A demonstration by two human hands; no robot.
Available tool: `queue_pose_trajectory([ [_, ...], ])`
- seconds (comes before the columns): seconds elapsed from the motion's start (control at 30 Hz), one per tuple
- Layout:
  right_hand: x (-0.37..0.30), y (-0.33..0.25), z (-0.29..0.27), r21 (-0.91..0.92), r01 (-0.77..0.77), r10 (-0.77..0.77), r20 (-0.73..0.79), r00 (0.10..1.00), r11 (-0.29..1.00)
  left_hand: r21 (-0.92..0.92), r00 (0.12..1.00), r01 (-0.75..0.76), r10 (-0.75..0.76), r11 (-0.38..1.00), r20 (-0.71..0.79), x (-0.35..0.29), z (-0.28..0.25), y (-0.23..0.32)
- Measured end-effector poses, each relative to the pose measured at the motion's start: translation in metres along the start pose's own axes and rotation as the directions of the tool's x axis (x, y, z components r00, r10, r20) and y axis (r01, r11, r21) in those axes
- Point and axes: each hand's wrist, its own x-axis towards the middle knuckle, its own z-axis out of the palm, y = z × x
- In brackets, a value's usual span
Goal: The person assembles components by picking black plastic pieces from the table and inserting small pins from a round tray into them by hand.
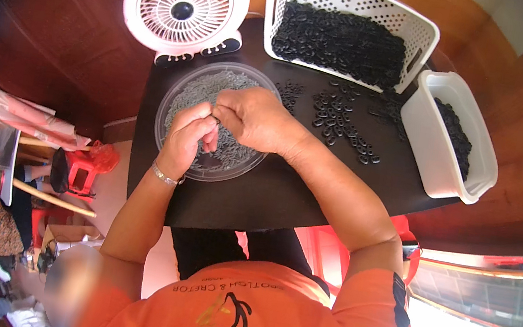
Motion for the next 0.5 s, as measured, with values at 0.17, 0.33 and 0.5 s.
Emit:
queue_pose_trajectory([
  [0.17, -0.003, 0.002, -0.004, -0.085, 0.096, -0.098, -0.017, 0.995, 0.992, -0.028, 1.000, 0.004, -0.003, 1.000, 0.020, 0.002, 0.003, -0.004],
  [0.33, -0.001, 0.007, -0.023, -0.094, 0.052, -0.050, 0.025, 0.998, 0.994, -0.013, 0.998, -0.062, 0.062, 0.998, -0.005, 0.004, -0.003, -0.006],
  [0.5, -0.007, 0.059, -0.067, -0.482, -0.371, 0.199, -0.370, 0.907, 0.794, -0.055, 0.998, -0.041, 0.039, 0.998, -0.043, 0.007, -0.008, -0.005],
])
